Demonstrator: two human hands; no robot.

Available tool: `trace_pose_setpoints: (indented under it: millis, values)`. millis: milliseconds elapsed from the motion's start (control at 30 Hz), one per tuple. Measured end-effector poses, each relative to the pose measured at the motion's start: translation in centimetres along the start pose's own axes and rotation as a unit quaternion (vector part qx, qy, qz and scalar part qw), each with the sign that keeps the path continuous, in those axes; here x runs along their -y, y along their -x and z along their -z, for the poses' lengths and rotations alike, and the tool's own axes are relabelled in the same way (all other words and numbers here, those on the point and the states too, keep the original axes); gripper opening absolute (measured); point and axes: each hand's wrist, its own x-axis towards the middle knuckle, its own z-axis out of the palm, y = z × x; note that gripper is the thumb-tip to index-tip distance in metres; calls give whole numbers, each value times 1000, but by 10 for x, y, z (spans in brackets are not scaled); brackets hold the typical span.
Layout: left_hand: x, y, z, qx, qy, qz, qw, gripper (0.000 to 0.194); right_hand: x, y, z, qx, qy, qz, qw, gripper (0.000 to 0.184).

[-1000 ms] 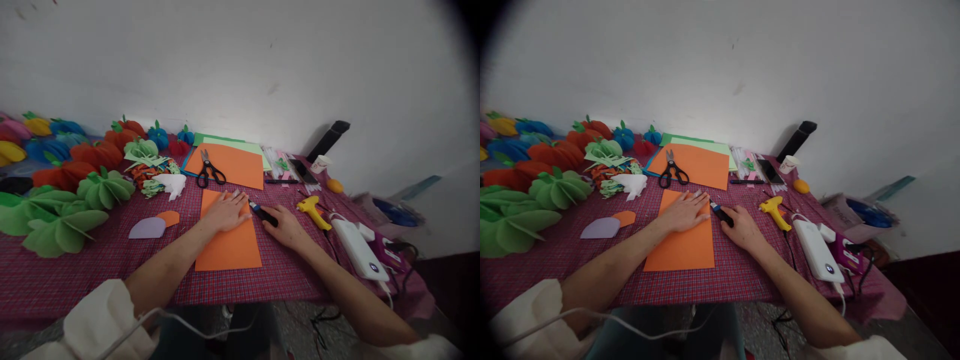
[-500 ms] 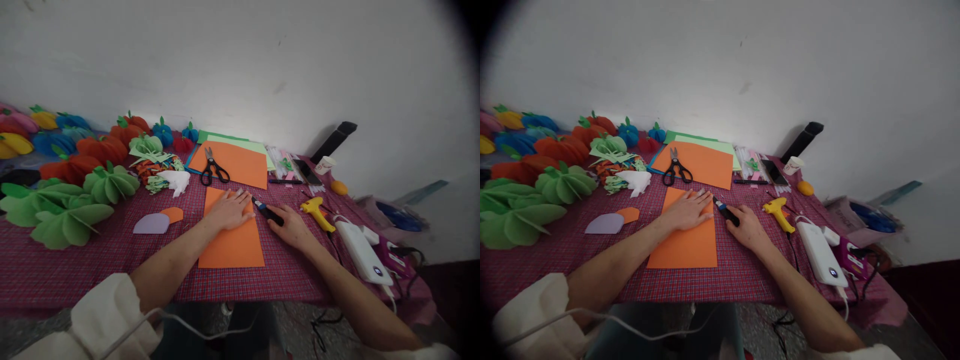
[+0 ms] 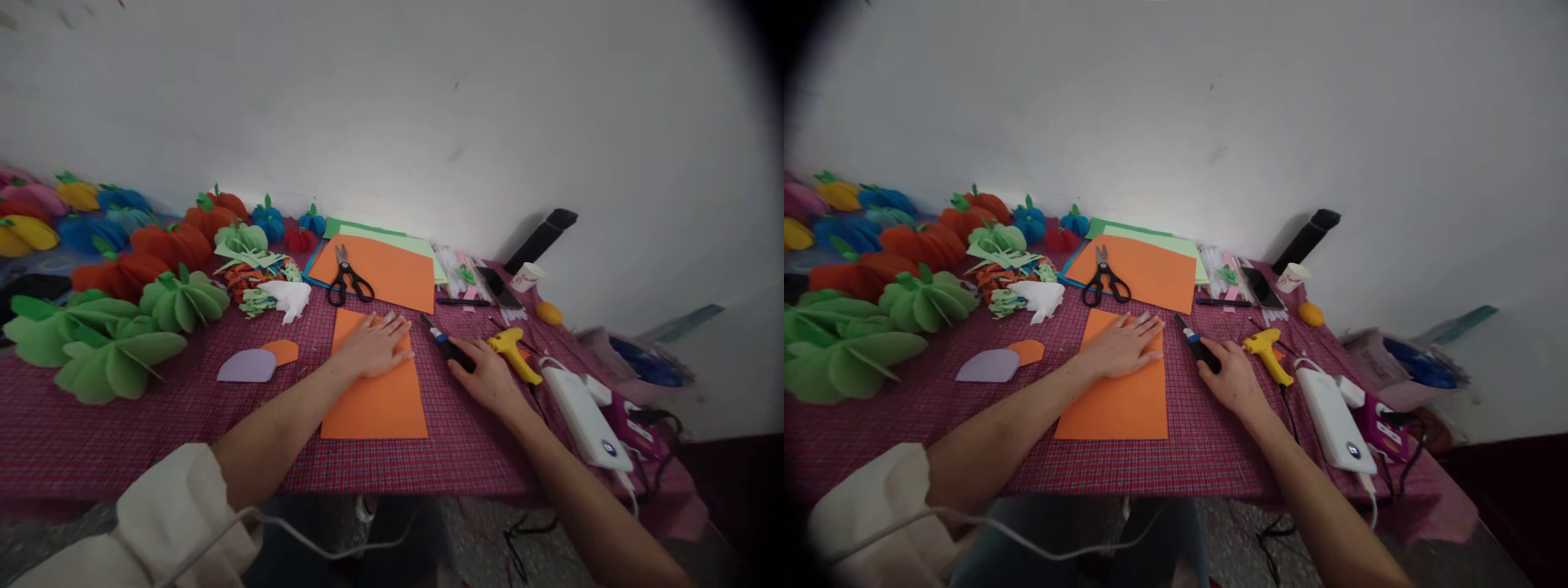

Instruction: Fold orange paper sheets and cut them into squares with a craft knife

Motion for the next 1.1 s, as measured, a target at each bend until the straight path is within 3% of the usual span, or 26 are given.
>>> trace_pose_setpoints:
  millis: [233,367,500,633,833,933,1000,1100]
  values:
    - [3,-4,20,-28,-23,24,999,55,-23,-27,-5,-29,87,-50,995,41]
    - [14,4,41,-64,-69,68,993,45,-8,-34,5,-22,120,-31,992,38]
    - [27,17,44,-61,-79,165,981,49,30,-38,6,18,5,29,999,37]
    - [30,24,33,-81,-87,193,974,49,55,-53,-13,56,-65,34,996,38]
    - [33,24,28,-91,-89,170,977,45,53,-70,-43,38,-60,20,997,41]
    - [41,23,32,-95,-57,162,981,42,47,-70,-49,23,-117,6,993,48]
    - [45,22,37,-106,-9,153,982,38,43,-69,-49,21,-211,-40,976,53]
    - [49,21,48,-172,88,157,968,29,40,-69,-46,64,-386,-91,916,51]
